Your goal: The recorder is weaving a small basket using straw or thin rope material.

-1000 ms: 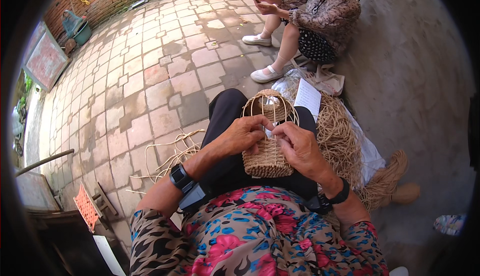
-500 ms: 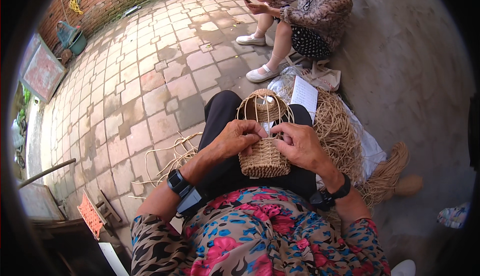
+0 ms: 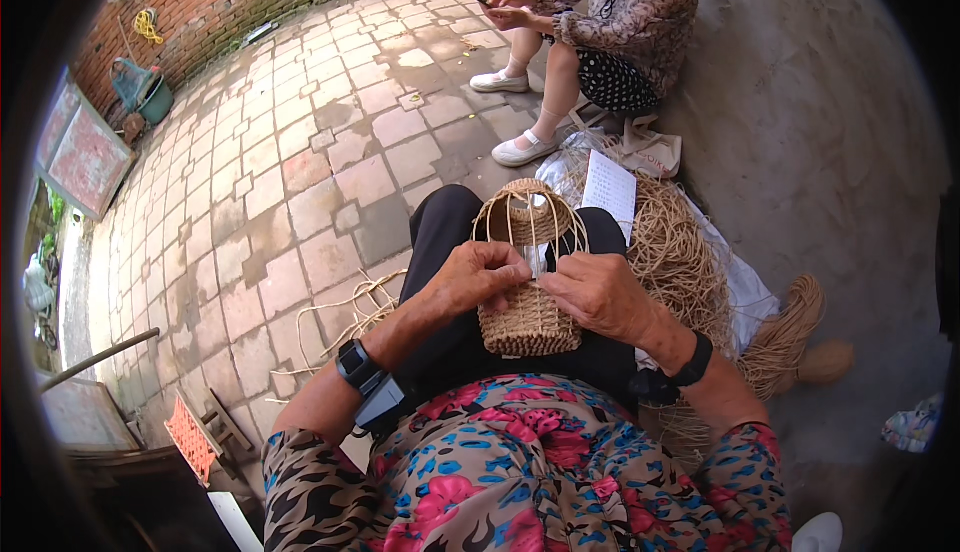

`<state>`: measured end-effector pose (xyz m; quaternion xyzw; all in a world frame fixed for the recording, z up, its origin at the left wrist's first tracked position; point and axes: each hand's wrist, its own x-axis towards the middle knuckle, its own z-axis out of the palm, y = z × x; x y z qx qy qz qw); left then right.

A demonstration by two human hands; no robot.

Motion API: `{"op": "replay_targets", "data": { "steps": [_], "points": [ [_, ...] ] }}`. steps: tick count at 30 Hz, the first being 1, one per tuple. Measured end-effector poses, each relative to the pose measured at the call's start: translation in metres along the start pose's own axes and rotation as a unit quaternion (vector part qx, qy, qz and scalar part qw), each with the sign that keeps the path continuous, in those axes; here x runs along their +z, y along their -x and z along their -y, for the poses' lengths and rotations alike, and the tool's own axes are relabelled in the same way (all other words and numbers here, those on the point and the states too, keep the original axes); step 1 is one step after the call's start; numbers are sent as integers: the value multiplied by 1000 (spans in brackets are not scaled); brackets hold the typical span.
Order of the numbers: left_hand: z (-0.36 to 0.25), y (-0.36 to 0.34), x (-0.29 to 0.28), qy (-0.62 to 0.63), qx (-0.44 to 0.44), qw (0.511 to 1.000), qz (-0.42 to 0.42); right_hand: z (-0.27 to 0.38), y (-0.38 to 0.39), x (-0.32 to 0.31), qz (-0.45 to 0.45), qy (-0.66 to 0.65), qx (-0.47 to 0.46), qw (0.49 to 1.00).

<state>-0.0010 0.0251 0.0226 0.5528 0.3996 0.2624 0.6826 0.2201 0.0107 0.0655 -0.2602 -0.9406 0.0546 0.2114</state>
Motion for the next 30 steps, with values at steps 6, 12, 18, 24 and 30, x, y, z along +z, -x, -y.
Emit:
{"op": "replay_targets", "data": {
  "steps": [6,12,18,24,30],
  "points": [
    [0,0,3,-28,-1,1000,0,-2,11,8,-46,-59,15,997],
    [-6,4,1,-17,-14,1000,3,0,33,5,-146,-259,268,917],
    [-9,7,0,-7,-18,1000,6,10,28,8,-113,-256,265,923],
    [-8,12,2,7,-7,1000,-1,15,22,16,-146,-165,176,959],
    [-3,14,4,9,-12,1000,-9,21,39,12,-163,-113,195,960]
  ]
}}
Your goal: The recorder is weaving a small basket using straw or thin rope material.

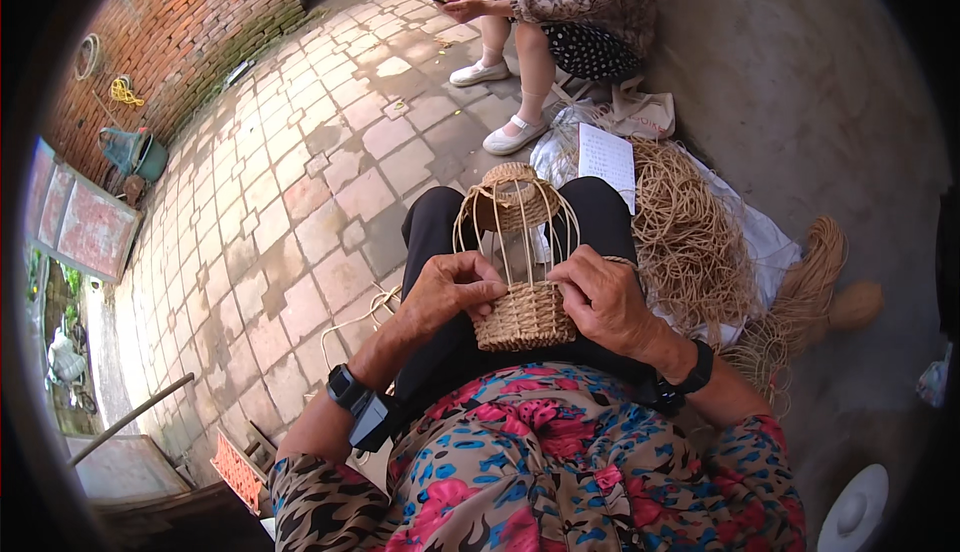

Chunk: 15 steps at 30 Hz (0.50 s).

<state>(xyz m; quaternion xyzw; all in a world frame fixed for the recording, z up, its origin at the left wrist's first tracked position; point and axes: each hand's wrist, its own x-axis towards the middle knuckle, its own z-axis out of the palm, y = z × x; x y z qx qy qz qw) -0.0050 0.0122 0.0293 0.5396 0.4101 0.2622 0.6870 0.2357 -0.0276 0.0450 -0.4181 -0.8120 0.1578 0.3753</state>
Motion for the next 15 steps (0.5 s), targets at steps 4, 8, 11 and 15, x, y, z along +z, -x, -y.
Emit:
{"op": "replay_targets", "data": {
  "steps": [4,8,11,15],
  "points": [
    [3,-1,0,11,1,1000,-8,-5,1,-4,26,-19,10,999],
    [2,2,4,5,2,1000,-17,-8,7,-3,29,-33,34,998],
    [0,5,12,-52,2,997,-60,-12,10,-1,21,-35,16,999],
    [1,6,19,-144,3,986,-85,-14,10,2,-2,-81,9,997]
  ]
}}
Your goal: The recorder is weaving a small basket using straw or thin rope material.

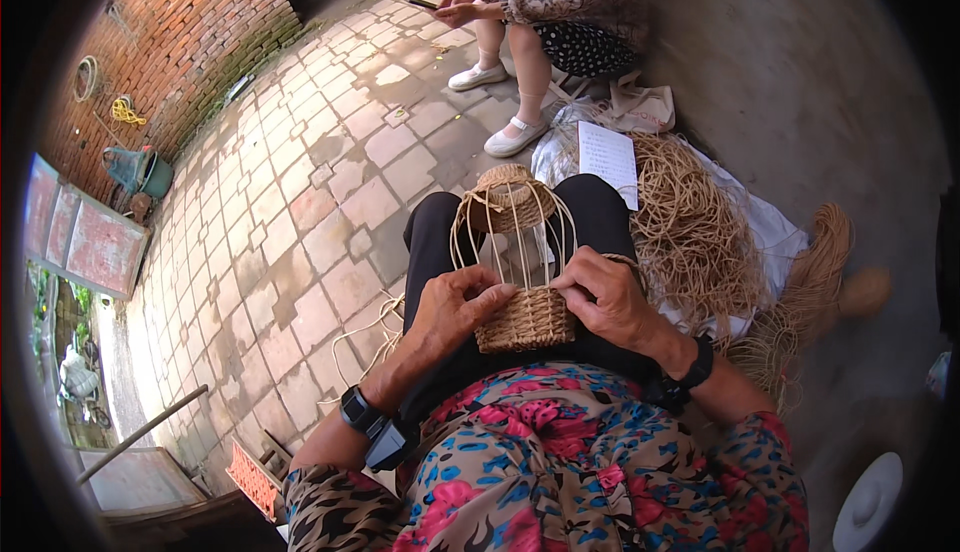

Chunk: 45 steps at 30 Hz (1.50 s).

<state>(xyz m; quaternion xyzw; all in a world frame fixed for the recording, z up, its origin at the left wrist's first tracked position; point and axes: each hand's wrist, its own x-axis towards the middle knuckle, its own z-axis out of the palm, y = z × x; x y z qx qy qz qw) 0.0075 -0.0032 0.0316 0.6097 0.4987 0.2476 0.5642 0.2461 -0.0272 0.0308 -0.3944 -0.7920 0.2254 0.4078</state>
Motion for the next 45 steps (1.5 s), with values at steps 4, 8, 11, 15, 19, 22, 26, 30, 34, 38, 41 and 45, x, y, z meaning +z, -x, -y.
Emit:
{"op": "replay_targets", "data": {
  "steps": [4,8,11,15,19,22,26,30,34,38,41,45],
  "points": [
    [7,4,-1,-30,49,998,0,2,-4,-9,23,-85,55,995],
    [20,17,-11,148,30,988,12,-6,-5,-42,-21,-233,238,943],
    [30,23,-10,191,41,981,14,-16,2,-49,15,-67,161,985],
    [38,27,-8,215,34,976,14,-27,28,-45,158,-107,212,959],
    [43,29,-7,224,36,974,20,-40,46,-36,116,-235,234,936],
    [46,26,-7,218,29,975,18,-50,58,-44,168,-226,304,910],
    [49,24,-6,222,39,974,25,-57,67,-44,185,-160,360,900],
    [47,25,-6,209,44,976,35,-43,53,-45,209,-39,293,932],
    [43,28,-7,215,45,975,43,-5,19,-58,136,140,125,973],
    [42,27,-7,204,34,978,37,33,-3,-33,69,32,-3,997],
    [44,25,-8,203,41,978,37,24,-7,-26,111,-56,-58,991],
    [48,26,-7,225,45,972,42,-14,5,-30,-70,-153,291,942]
  ]
}}
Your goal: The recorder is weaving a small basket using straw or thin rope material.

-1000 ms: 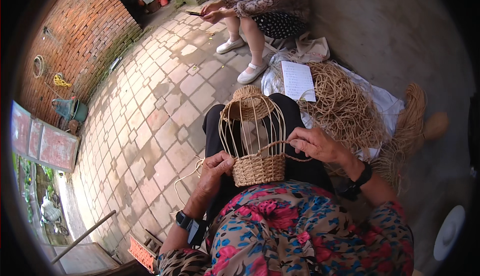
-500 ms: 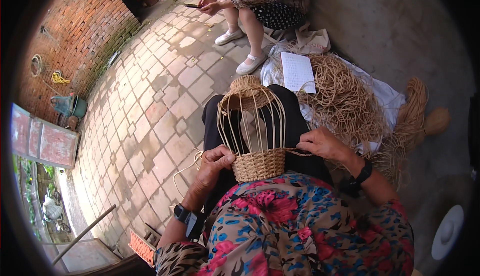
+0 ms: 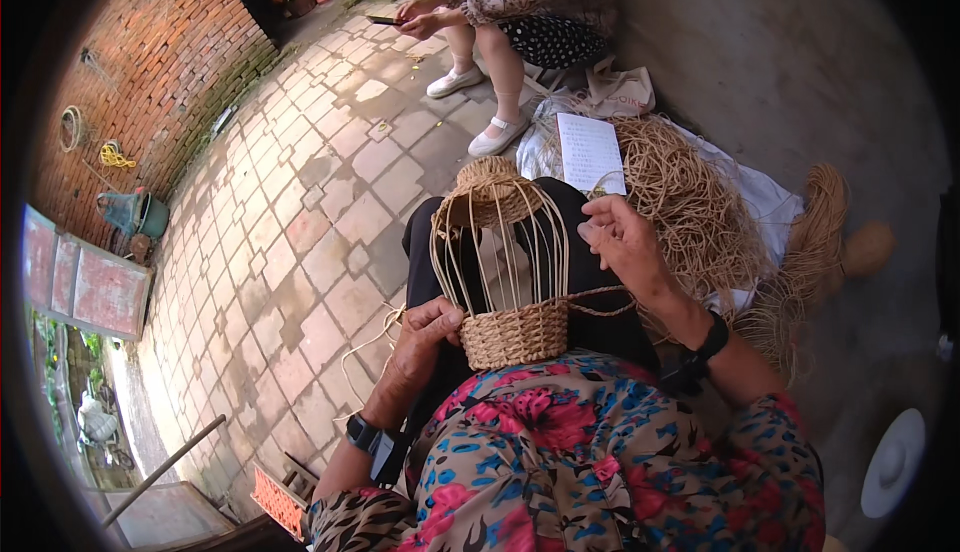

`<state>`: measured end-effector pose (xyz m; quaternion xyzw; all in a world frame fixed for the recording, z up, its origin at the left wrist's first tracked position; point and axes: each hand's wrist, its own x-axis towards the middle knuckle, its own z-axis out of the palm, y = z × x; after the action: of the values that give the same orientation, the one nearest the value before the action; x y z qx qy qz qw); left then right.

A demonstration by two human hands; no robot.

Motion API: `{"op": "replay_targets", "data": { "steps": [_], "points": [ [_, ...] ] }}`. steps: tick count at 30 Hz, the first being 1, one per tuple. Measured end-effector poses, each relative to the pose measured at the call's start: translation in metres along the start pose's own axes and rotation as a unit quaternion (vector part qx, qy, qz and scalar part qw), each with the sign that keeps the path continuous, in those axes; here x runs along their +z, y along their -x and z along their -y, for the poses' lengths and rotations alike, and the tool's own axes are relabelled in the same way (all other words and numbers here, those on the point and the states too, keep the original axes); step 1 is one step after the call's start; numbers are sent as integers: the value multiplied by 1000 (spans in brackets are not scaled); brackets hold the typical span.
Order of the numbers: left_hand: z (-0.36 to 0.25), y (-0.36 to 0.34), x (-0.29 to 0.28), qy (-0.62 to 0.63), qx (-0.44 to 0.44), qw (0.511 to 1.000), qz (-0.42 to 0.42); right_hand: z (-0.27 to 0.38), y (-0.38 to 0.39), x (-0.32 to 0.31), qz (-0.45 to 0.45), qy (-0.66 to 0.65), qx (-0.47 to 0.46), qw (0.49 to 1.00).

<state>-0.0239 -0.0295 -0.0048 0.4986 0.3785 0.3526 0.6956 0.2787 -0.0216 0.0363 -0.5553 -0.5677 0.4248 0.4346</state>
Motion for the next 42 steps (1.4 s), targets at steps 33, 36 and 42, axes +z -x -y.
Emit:
{"op": "replay_targets", "data": {
  "steps": [33,36,42],
  "points": [
    [-31,-51,33,-367,129,921,33,-3,-59,56,-30,297,-67,952],
    [-32,-51,29,-346,107,932,35,5,-41,36,43,345,-169,922],
    [-34,-56,38,-348,78,931,74,11,-25,25,173,440,-318,822]
  ]
}}
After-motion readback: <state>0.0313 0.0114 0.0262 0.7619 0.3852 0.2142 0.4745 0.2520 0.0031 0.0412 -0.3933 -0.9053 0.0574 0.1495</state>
